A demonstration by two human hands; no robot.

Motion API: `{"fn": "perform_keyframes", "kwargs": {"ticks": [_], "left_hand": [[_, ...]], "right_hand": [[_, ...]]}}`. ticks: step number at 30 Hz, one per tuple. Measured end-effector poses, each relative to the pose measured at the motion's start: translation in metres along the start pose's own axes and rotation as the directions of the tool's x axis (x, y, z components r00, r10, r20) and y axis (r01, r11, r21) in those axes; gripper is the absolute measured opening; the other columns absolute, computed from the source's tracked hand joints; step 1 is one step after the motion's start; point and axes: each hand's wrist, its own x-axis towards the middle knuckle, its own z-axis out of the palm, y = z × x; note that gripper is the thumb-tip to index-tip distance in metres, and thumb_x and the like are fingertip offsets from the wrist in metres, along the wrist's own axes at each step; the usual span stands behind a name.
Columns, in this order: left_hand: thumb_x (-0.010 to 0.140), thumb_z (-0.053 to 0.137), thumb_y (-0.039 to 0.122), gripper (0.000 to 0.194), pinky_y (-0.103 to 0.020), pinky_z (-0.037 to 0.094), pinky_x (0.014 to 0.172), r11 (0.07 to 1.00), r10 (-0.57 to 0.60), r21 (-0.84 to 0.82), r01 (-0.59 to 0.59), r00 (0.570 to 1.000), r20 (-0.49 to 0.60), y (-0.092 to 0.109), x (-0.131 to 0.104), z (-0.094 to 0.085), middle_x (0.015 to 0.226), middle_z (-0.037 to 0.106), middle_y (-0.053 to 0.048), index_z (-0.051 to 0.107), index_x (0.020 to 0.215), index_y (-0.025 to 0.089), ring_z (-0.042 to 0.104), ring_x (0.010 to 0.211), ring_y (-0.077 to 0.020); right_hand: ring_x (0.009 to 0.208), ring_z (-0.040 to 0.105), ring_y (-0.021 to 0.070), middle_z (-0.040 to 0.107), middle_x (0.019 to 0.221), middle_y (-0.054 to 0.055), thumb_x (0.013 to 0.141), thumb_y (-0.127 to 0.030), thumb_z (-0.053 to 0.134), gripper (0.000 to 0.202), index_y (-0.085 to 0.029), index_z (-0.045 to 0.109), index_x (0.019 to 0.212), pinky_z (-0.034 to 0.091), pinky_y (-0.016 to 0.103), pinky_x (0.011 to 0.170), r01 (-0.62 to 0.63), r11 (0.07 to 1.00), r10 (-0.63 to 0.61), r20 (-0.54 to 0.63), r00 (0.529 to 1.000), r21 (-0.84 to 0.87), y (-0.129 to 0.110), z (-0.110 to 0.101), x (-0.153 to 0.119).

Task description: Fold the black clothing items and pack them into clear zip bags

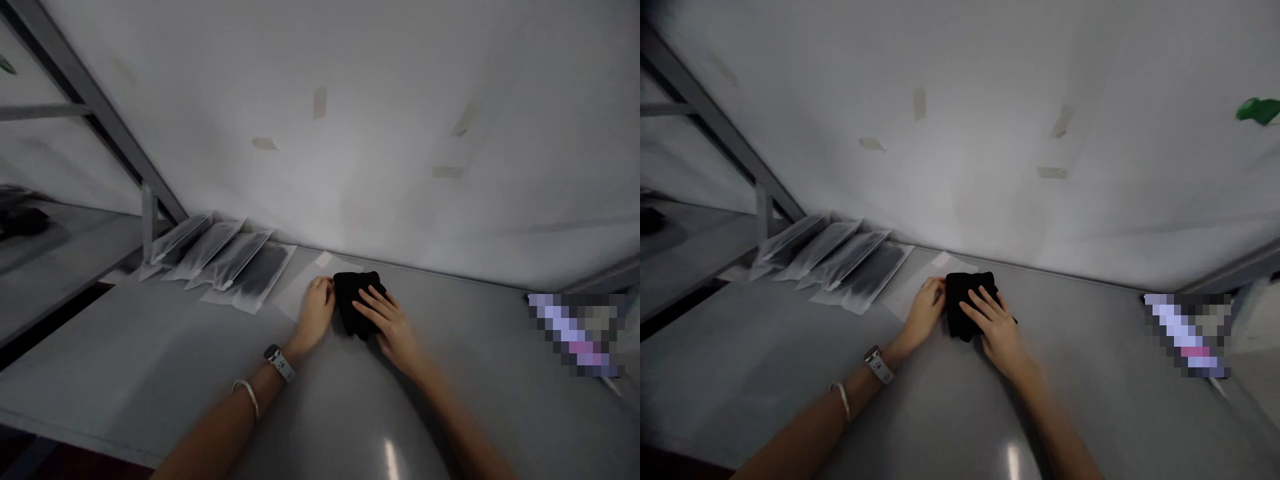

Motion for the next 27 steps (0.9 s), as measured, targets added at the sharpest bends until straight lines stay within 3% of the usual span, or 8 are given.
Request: {"fn": "perform_keyframes", "kwargs": {"ticks": [5, 8, 13, 18, 24, 27], "left_hand": [[0.083, 0.044, 0.010, 0.015, -0.036, 0.048, 0.085, 0.996, -0.086, -0.024, 0.086, 0.996, -0.035, 0.000, 0.004, -0.010, 0.092, 0.063, -0.006, 0.051, 0.074, 0.020, 0.060, 0.090, -0.0192], [0.085, 0.045, 0.015, 0.015, -0.035, 0.048, 0.083, 0.994, -0.108, -0.027, 0.107, 0.993, -0.052, 0.000, 0.007, -0.015, 0.089, 0.063, -0.005, 0.050, 0.072, 0.020, 0.061, 0.088, -0.0190], [0.087, 0.046, 0.014, 0.012, -0.035, 0.045, 0.090, 1.000, 0.028, 0.010, -0.027, 0.998, -0.051, 0.009, 0.003, -0.013, 0.097, 0.063, -0.006, 0.053, 0.079, 0.020, 0.058, 0.098, -0.0194], [0.088, 0.050, 0.016, 0.014, -0.037, 0.044, 0.093, 0.993, 0.110, 0.055, -0.108, 0.994, -0.024, 0.020, -0.001, -0.012, 0.097, 0.063, -0.005, 0.054, 0.075, 0.020, 0.054, 0.101, -0.0207], [0.088, 0.051, 0.014, 0.013, -0.035, 0.043, 0.096, 0.971, 0.237, 0.030, -0.237, 0.971, 0.018, 0.031, -0.007, -0.011, 0.100, 0.062, -0.005, 0.056, 0.078, 0.020, 0.052, 0.105, -0.0196], [0.088, 0.050, 0.012, 0.012, -0.036, 0.043, 0.096, 0.959, 0.252, 0.122, -0.256, 0.967, 0.050, 0.038, -0.011, -0.010, 0.107, 0.062, -0.005, 0.057, 0.082, 0.019, 0.051, 0.107, -0.0208]], "right_hand": [[0.140, 0.032, 0.0198, 0.047, 0.145, 0.000, 0.055, 0.002, 0.036, 0.084, -0.028, 0.056, 0.131, 0.028, 0.054, 0.113, 0.010, 0.974, -0.018, 0.034, 0.999, 0.226, 0.013, -0.013, -0.002], [0.139, 0.033, 0.0185, 0.051, 0.142, -0.002, 0.053, 0.003, 0.035, 0.084, -0.029, 0.060, 0.126, 0.027, 0.053, 0.113, -0.004, 0.966, -0.018, 0.086, 0.996, 0.259, 0.015, -0.018, -0.003], [0.141, 0.031, 0.0210, 0.046, 0.146, 0.000, 0.060, 0.005, 0.039, 0.080, -0.027, 0.054, 0.132, 0.028, 0.054, 0.112, -0.032, 0.994, 0.026, 0.057, 0.998, 0.103, 0.000, -0.008, 0.001], [0.140, 0.032, 0.0270, 0.043, 0.148, 0.007, 0.073, 0.001, 0.046, 0.069, -0.024, 0.048, 0.137, 0.030, 0.056, 0.109, -0.183, 0.975, 0.177, -0.059, 0.982, -0.126, -0.024, 0.013, 0.009], [0.137, 0.035, 0.0321, 0.045, 0.146, 0.012, 0.079, 0.001, 0.044, 0.061, -0.020, 0.050, 0.137, 0.032, 0.058, 0.106, -0.325, 0.919, 0.306, -0.115, 0.945, -0.222, -0.028, 0.024, 0.020], [0.136, 0.037, 0.0341, 0.045, 0.145, 0.016, 0.083, -0.001, 0.040, 0.057, -0.016, 0.048, 0.138, 0.034, 0.058, 0.105, -0.371, 0.897, 0.351, -0.122, 0.928, -0.240, -0.028, 0.026, 0.023]]}}
